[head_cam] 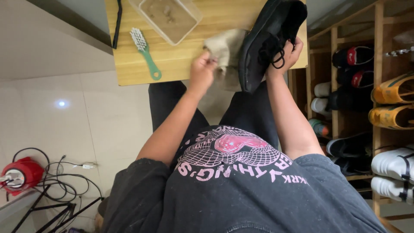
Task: The person wipes a black shoe with a cloth, cleaning the upper, sides, and sole. They rotate the shoe to access different areas and continue wiping until the shoe is thoroughly cleaned.
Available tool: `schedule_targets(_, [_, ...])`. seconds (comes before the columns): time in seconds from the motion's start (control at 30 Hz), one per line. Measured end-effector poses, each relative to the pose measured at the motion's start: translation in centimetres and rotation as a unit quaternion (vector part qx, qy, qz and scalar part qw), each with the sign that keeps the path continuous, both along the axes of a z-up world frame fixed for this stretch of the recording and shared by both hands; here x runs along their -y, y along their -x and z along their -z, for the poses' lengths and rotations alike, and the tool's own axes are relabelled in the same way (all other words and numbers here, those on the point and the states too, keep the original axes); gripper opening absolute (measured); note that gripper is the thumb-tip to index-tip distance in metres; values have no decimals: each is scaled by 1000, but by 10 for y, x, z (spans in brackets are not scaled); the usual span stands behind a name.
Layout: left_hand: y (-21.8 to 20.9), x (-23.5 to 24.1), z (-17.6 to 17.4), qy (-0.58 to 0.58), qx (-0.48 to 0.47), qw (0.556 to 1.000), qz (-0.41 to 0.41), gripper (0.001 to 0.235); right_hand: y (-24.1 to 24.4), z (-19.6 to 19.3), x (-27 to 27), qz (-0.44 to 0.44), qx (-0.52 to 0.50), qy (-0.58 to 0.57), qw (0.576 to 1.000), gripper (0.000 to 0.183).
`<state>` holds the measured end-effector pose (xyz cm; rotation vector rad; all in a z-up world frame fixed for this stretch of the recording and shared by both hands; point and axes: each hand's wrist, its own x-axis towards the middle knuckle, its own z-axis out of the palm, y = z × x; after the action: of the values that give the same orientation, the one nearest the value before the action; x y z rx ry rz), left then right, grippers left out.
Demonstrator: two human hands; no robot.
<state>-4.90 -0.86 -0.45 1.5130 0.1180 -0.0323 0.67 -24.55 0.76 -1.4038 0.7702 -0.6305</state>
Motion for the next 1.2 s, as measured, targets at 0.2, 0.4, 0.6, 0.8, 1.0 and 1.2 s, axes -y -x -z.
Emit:
schedule_targets(0.2, [40,40,24,-373,291,868,149,46,-8,32,12,16,46,66,997,21])
schedule_targets(0.4, [15,4,28,-362,159,900,182,35,-4,22,-2,34,86,-2,996,28])
schedule_targets(0.6, [-9,-24,-5,-96,-71,992,-36,47,-21,41,13,48,154,24,987,33])
schedule_targets(0.8, [-37,-7,-22,-69,-45,990,-116,46,-6,12,-14,-86,30,145,985,45])
schedule_targets(1.0, [-3,52,49,-454,312,818,167,44,-13,22,-14,-102,22,191,976,31])
schedule_targets(1.2, [-4,-7,43,-361,266,883,138,46,-16,31,-9,-96,12,178,979,42])
